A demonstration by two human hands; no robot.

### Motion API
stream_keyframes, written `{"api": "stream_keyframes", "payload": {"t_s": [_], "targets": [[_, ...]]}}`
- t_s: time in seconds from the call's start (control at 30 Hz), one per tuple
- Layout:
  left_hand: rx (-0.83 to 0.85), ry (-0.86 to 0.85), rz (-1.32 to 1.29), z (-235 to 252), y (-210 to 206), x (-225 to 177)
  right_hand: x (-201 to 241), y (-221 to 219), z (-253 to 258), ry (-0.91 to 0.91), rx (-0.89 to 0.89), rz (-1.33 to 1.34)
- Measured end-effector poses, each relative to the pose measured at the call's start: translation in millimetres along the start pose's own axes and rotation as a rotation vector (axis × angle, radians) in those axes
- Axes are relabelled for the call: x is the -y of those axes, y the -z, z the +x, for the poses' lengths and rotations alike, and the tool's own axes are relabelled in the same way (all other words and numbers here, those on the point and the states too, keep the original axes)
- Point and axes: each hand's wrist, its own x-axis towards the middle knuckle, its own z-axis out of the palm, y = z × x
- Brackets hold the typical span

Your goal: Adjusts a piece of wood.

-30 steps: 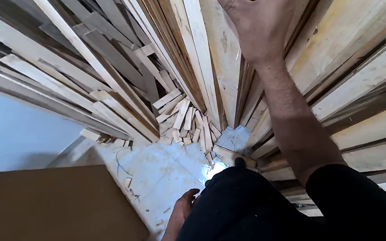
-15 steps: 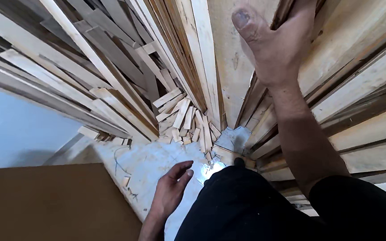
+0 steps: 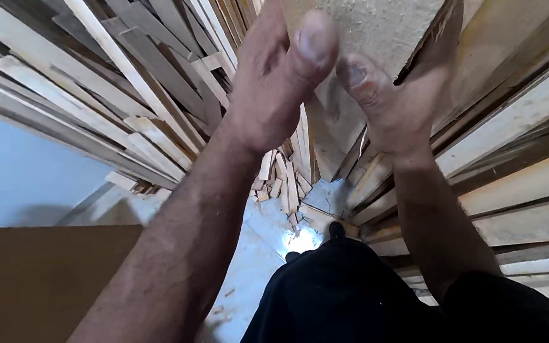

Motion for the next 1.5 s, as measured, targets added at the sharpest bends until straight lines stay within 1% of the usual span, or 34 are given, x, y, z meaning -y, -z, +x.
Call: {"api": "stream_keyframes", "payload": {"t_s": [0.1,0.23,0.33,0.53,0.63,0.73,0.83,1.1,1.3,1.5], "targets": [[0.007,0.005,-0.181,9,-11,6,1,1,-3,0.009,-0.024,0.051],[0.025,-0.026,-0.291,12,-18,12,-2,1,-3,0.004,-0.075,0.125],[-0.021,-0.023,-0.329,14,-25,15,-5,0,-1,0.000,-0.076,0.155],[-0.056,-0.013,-0.321,27,-28,21,-18,-3,10,-0.002,-0.022,0.292],[-0.144,-0.028,-0.266,30,-30,25,-20,-5,12,0.000,-0.026,0.279],[-0.249,-0.066,-0.115,30,-30,30,-21,-7,10,0.013,-0.027,0.289],[-0.297,-0.098,0.033,28,-28,32,-21,-10,8,0.021,-0.020,0.315],[-0.340,-0.109,0.064,26,-24,35,-19,-12,6,0.012,-0.025,0.232],[-0.349,-0.108,0.117,30,-17,38,-23,-18,11,0.027,-0.010,0.250],[-0.336,-0.148,0.162,30,-10,41,-25,-24,14,0.029,0.011,0.273]]}}
